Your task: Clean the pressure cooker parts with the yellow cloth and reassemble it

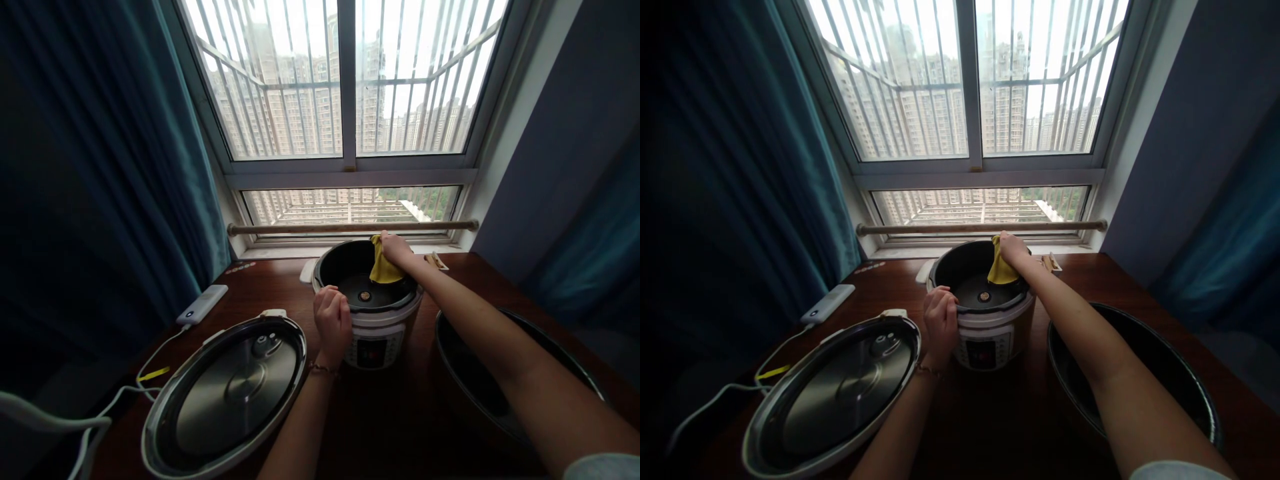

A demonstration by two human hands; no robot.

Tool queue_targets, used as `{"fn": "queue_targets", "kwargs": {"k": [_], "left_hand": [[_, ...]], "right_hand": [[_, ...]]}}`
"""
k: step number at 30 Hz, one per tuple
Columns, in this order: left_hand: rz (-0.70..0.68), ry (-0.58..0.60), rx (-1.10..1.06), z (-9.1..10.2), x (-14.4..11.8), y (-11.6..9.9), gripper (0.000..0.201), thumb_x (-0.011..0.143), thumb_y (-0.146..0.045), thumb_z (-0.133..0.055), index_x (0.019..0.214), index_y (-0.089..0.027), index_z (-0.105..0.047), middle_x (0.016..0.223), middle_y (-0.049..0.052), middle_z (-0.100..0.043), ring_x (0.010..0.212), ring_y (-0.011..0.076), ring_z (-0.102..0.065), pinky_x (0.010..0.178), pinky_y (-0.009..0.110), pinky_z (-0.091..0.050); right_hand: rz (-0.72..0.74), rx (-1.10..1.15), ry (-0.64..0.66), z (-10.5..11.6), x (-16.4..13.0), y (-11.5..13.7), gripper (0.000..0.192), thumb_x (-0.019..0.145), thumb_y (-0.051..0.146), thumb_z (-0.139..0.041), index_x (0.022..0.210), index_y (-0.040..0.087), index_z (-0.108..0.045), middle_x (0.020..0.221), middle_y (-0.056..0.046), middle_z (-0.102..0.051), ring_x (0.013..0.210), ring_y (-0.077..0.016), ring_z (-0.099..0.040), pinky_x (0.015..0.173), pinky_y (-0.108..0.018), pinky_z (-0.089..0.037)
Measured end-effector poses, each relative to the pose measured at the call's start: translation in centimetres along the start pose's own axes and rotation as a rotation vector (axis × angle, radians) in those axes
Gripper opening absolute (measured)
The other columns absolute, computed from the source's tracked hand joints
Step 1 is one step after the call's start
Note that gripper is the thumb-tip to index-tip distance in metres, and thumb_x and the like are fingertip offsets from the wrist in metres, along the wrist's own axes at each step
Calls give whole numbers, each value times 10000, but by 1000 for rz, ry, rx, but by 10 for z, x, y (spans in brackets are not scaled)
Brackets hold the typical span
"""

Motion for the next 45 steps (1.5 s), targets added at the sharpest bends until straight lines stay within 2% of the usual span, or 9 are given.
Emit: {"fn": "queue_targets", "kwargs": {"k": [2,9,16,21,29,35,40,43,45], "left_hand": [[3,4,12,0,0,0,229,864,-166,-360,663,-205,-462,793,51,-523,994,211,-491,912,393,-379],[-2,-5,25,0,-1,1,227,862,-164,-363,658,-203,-454,812,50,-527,969,204,-487,906,390,-378],[-13,13,26,-1,0,1,228,859,-162,-366,648,-205,-441,788,47,-519,989,210,-482,909,386,-372],[-11,12,23,-1,-1,1,237,866,-180,-357,646,-209,-443,790,50,-516,983,216,-485,903,387,-374],[-12,-7,29,-2,-2,2,244,861,-182,-357,637,-209,-450,818,58,-531,974,216,-490,894,386,-373],[-22,-13,50,-3,-3,5,255,868,-193,-349,639,-204,-459,836,58,-535,987,214,-482,900,383,-371],[-30,-10,52,-3,-3,4,280,877,-205,-331,639,-203,-479,825,61,-543,979,215,-492,907,395,-374],[11,24,-16,0,-1,1,281,883,-210,-335,693,-196,-542,864,69,-575,1009,217,-497,920,403,-374],[33,82,-107,2,1,-2,285,895,-223,-335,804,-193,-603,931,69,-608,1063,214,-491,963,412,-347]], "right_hand": [[-21,-12,5,0,-4,1,303,922,175,-321,1168,62,-455,1049,-205,-611,980,-253,-596,790,-328,-432],[-24,-52,45,5,-19,-2,343,876,353,-512,1151,148,-518,1106,-75,-566,941,-176,-579,808,-386,-492],[-21,-97,81,20,-52,-12,297,879,324,-513,1095,123,-547,1058,-81,-590,918,-170,-590,793,-365,-496],[-12,-102,68,36,-92,-12,216,878,109,-418,1015,58,-577,957,-185,-641,913,-241,-629,757,-323,-461],[25,-59,16,42,-154,2,232,827,22,-372,947,89,-558,932,-160,-646,845,-221,-644,672,-260,-455],[41,-39,-29,46,-185,22,252,814,-10,-355,946,100,-539,942,-152,-626,884,-207,-623,726,-254,-459],[130,-21,-90,53,-205,41,264,816,-22,-324,910,79,-549,935,-174,-607,889,-219,-593,780,-287,-467],[201,73,-126,54,-214,42,257,789,-36,-349,908,74,-548,937,-164,-604,917,-213,-575,835,-294,-455],[261,186,-144,54,-221,41,239,782,-27,-377,908,88,-544,940,-142,-606,926,-200,-573,850,-288,-451]]}}
Point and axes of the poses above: each hand's wrist, its own x-axis towards the middle knuckle, its own z-axis out of the back of the hand, y = z × x, the point moved 6 cm from there along x, towards the middle knuckle
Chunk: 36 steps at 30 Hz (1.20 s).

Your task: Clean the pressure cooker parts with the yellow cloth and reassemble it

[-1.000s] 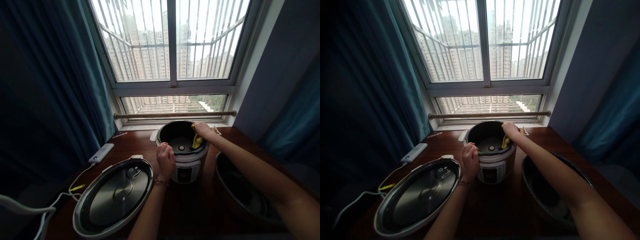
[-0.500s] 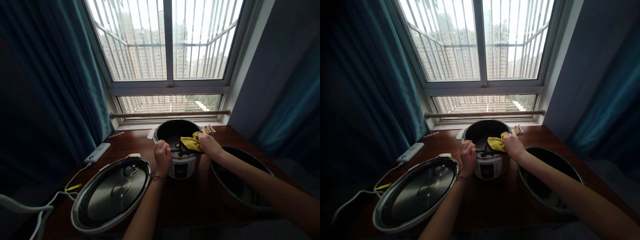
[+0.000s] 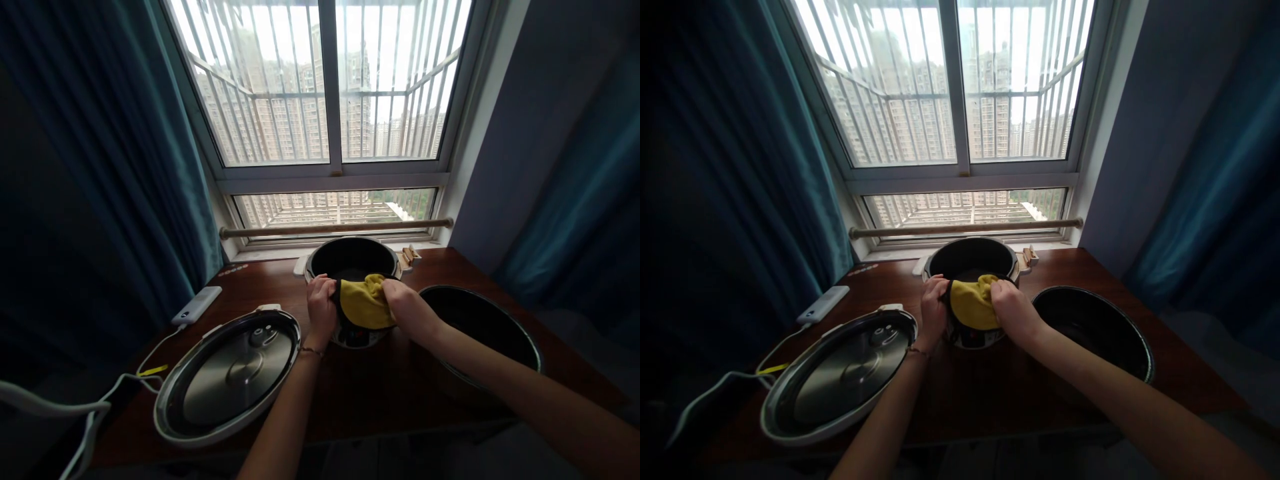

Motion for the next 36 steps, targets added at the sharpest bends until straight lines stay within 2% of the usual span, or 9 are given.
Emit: {"fn": "queue_targets", "kwargs": {"k": [5,9,14,17,21,25,31,33,36], "left_hand": [[239,38,-338,18,-1,-4,336,917,-333,-334,1051,-171,-595,1101,85,-622,1098,199,-522,989,392,-350],[486,19,-465,38,-18,-11,363,797,-397,-562,1066,-154,-553,1068,102,-627,986,207,-587,873,350,-447],[588,295,-480,38,-42,-27,546,647,-349,-721,1124,-177,-517,1070,88,-624,932,222,-606,785,325,-478],[557,311,-441,38,-38,-28,323,752,-350,-598,1013,-160,-578,963,70,-657,862,212,-615,746,311,-471],[496,140,67,50,-16,-15,162,794,-292,-511,852,-176,-607,806,47,-660,753,201,-600,692,301,-431],[419,30,463,51,4,-2,159,822,-270,-456,878,-194,-584,814,66,-647,748,231,-585,664,329,-409],[344,-103,726,45,7,9,178,820,-240,-448,919,-158,-572,951,136,-582,912,316,-516,726,432,-404],[253,-171,708,44,5,4,219,832,-238,-447,994,-149,-564,1058,160,-536,985,324,-476,788,468,-390],[30,-86,542,31,4,-6,204,857,-192,-420,979,-169,-582,1053,126,-539,1014,275,-467,869,442,-383]], "right_hand": [[61,314,-27,5,-14,8,202,880,105,-361,947,151,-546,902,-77,-630,862,-159,-605,785,-269,-476],[109,396,-125,13,-11,27,202,895,141,-353,944,145,-549,933,-87,-632,887,-169,-606,810,-296,-485],[203,434,-289,13,4,58,256,894,141,-351,1079,126,-528,1025,-106,-622,984,-170,-582,886,-314,-472],[213,290,-210,-5,16,77,290,877,125,-384,1122,98,-538,1160,-155,-580,1129,-218,-513,957,-362,-426],[9,24,-59,-28,25,77,534,826,143,-503,1333,28,-383,1326,-251,-434,1257,-349,-373,995,-493,-348],[-36,17,-25,-28,20,70,658,778,252,-604,1327,-31,-375,1339,-248,-423,1291,-357,-311,1069,-483,-242],[-237,140,-286,-19,-8,29,395,884,229,-423,1228,57,-515,1305,-147,-499,1292,-274,-332,1073,-470,-244],[-291,162,-376,-28,-17,12,385,897,218,-393,1231,63,-507,1307,-142,-498,1282,-264,-350,1064,-475,-261],[-271,185,-494,-45,-22,-3,372,910,214,-367,1240,101,-498,1320,-116,-489,1283,-249,-353,1060,-486,-267]]}}
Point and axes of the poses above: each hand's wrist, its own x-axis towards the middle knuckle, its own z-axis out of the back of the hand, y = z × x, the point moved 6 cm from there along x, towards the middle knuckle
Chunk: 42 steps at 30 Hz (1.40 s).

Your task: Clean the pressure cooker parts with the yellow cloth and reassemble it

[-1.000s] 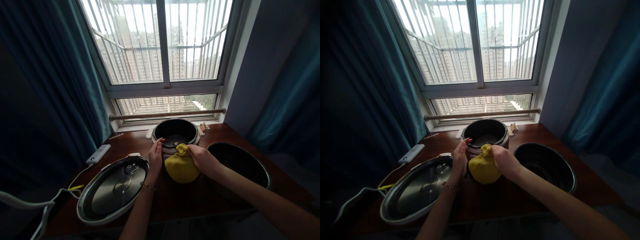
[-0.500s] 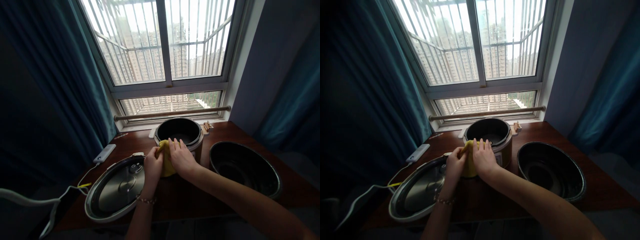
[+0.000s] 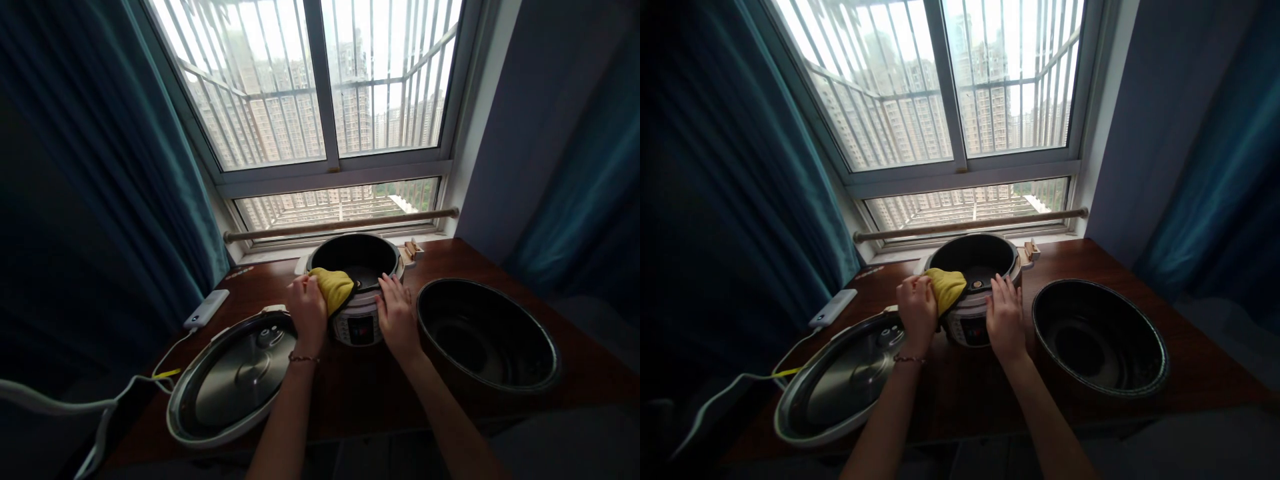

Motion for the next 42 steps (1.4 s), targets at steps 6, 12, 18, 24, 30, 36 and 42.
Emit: {"fn": "queue_targets", "kwargs": {"k": [6,12,18,24,30,36,42], "left_hand": [[-202,145,-309,-12,-10,-19,185,882,-216,-428,997,-197,-572,1079,55,-572,1195,223,-402,1053,433,-262],[-259,245,-213,-11,-9,-36,173,877,-272,-442,944,-198,-583,998,50,-594,1097,227,-462,1050,452,-247],[-293,342,-91,-15,-9,-69,219,897,-272,-384,869,-218,-594,875,38,-619,905,211,-522,1047,480,-211],[-295,409,-84,-16,-5,-68,237,904,-291,-382,899,-233,-612,892,37,-636,907,208,-537,1020,454,-261],[-352,570,-167,-14,10,-44,288,914,-317,-370,905,-222,-642,981,44,-651,1071,218,-517,990,402,-336],[-409,738,-298,-12,24,-27,311,919,-296,-357,1012,-221,-644,1071,49,-641,1145,194,-491,1037,377,-318],[-489,851,-362,-16,43,-5,313,909,-272,-364,1051,-223,-639,1089,65,-644,1147,185,-501,1057,369,-316]], "right_hand": [[106,178,-198,-23,-8,-17,367,913,189,-342,1262,152,-448,1304,-104,-485,1327,-218,-280,1058,-477,-298],[164,247,-324,-39,-10,-26,389,892,142,-293,1260,156,-420,1282,-119,-480,1316,-241,-288,1037,-524,-305],[190,254,-350,-43,-10,-30,405,870,128,-286,1249,145,-428,1251,-125,-497,1299,-246,-308,1028,-524,-310],[173,221,-356,-43,-9,-33,396,857,148,-302,1212,147,-477,1214,-113,-536,1265,-244,-355,1022,-503,-310],[181,223,-329,-41,-9,-34,403,843,151,-318,1213,149,-478,1220,-113,-530,1268,-257,-344,1013,-500,-308],[170,224,-311,-43,-9,-35,411,839,161,-314,1217,150,-476,1230,-111,-527,1273,-260,-340,1015,-495,-304],[168,238,-324,-44,-9,-35,416,837,158,-320,1222,165,-477,1225,-102,-532,1266,-256,-349,1018,-495,-298]]}}
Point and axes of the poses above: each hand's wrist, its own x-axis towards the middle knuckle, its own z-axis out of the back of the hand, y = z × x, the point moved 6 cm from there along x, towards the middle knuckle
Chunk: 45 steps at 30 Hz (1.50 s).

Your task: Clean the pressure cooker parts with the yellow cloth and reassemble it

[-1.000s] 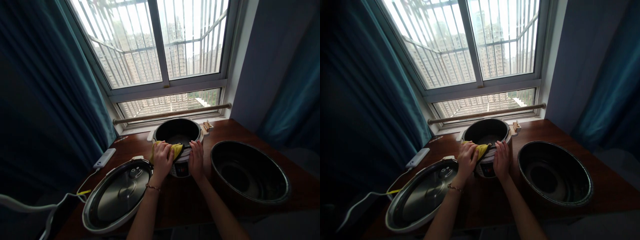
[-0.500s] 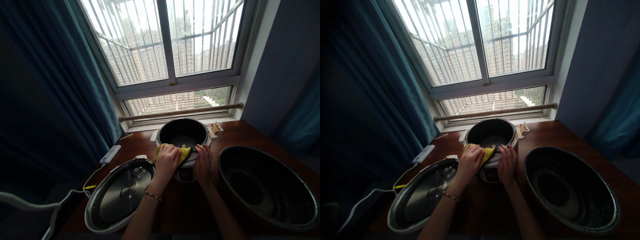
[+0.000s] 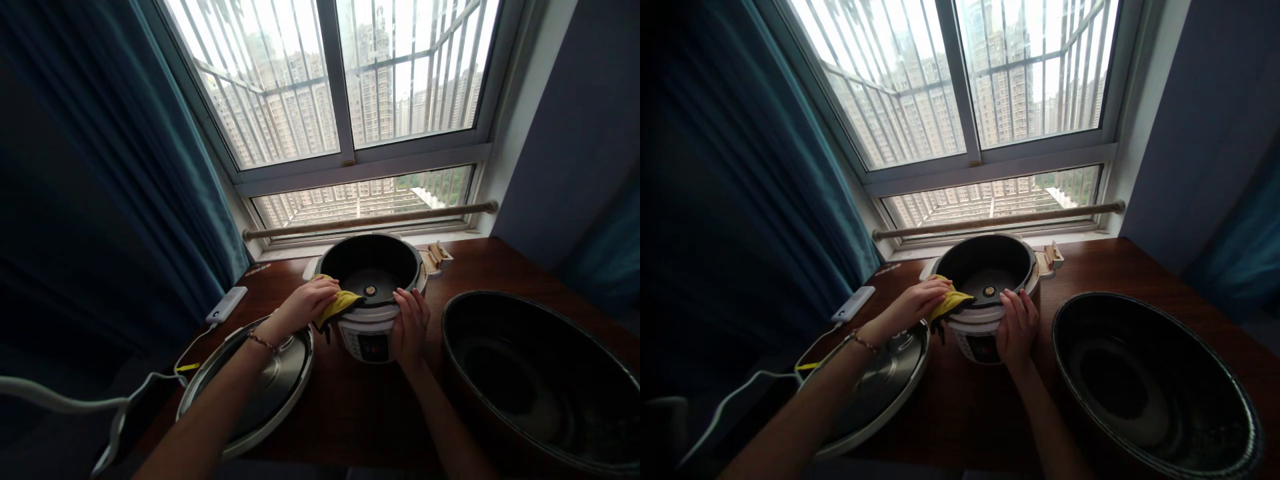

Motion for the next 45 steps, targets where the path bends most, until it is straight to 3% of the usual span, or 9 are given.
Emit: {"fn": "queue_targets", "kwargs": {"k": [7,11,15,19,26,31,38,42,45], "left_hand": [[86,3,15,19,7,37,271,865,-302,-451,1032,-228,-651,1183,60,-608,1166,179,-500,1047,333,-345],[69,-83,41,24,14,53,303,876,-305,-410,1052,-231,-645,1207,33,-598,1159,158,-512,1029,295,-359],[160,-126,75,22,21,64,297,875,-279,-404,1053,-252,-640,1184,9,-615,1113,151,-544,995,281,-385],[211,-159,147,18,23,59,272,868,-251,-411,1005,-233,-645,1184,27,-611,1122,159,-534,989,281,-382],[100,-227,197,12,4,29,275,891,-250,-392,859,-218,-664,1117,59,-623,1060,166,-564,953,280,-413],[75,-228,333,10,-9,17,239,869,-191,-449,1025,-204,-628,1217,92,-567,1153,191,-502,1015,338,-368],[239,-185,389,10,-3,36,343,869,-162,-428,1188,-209,-544,1268,76,-550,1169,178,-504,1003,310,-380],[268,-136,369,14,10,42,307,871,-200,-434,1136,-238,-585,1209,55,-594,1096,181,-558,957,279,-404],[303,-128,368,21,22,48,242,863,-225,-457,1022,-223,-640,1038,57,-672,969,187,-616,858,263,-451]], "right_hand": [[-17,-17,21,0,0,0,425,838,168,-311,1230,161,-476,1243,-107,-519,1274,-260,-337,1014,-495,-298],[-18,-23,15,0,1,1,410,843,163,-309,1216,163,-481,1232,-103,-526,1267,-253,-346,1015,-488,-299],[-9,-6,5,1,1,2,411,843,167,-309,1217,156,-479,1232,-109,-526,1268,-255,-346,1018,-496,-295],[-17,-26,-1,0,0,2,417,837,164,-307,1212,155,-490,1225,-110,-533,1268,-253,-351,1020,-502,-295],[-24,-23,-12,1,0,2,420,839,151,-305,1214,157,-494,1230,-109,-534,1267,-248,-356,1020,-498,-302],[-11,-19,-13,3,0,4,407,843,147,-317,1212,156,-487,1231,-106,-534,1271,-248,-348,1019,-495,-301],[-19,-18,2,3,1,6,394,850,144,-311,1205,157,-482,1236,-102,-528,1276,-244,-341,1024,-488,-297],[-14,-10,-4,2,1,5,397,855,142,-308,1215,156,-473,1240,-106,-521,1275,-245,-339,1026,-492,-294],[-9,-14,-9,2,1,5,396,858,144,-309,1217,159,-474,1234,-105,-525,1271,-249,-344,1022,-497,-298]]}}
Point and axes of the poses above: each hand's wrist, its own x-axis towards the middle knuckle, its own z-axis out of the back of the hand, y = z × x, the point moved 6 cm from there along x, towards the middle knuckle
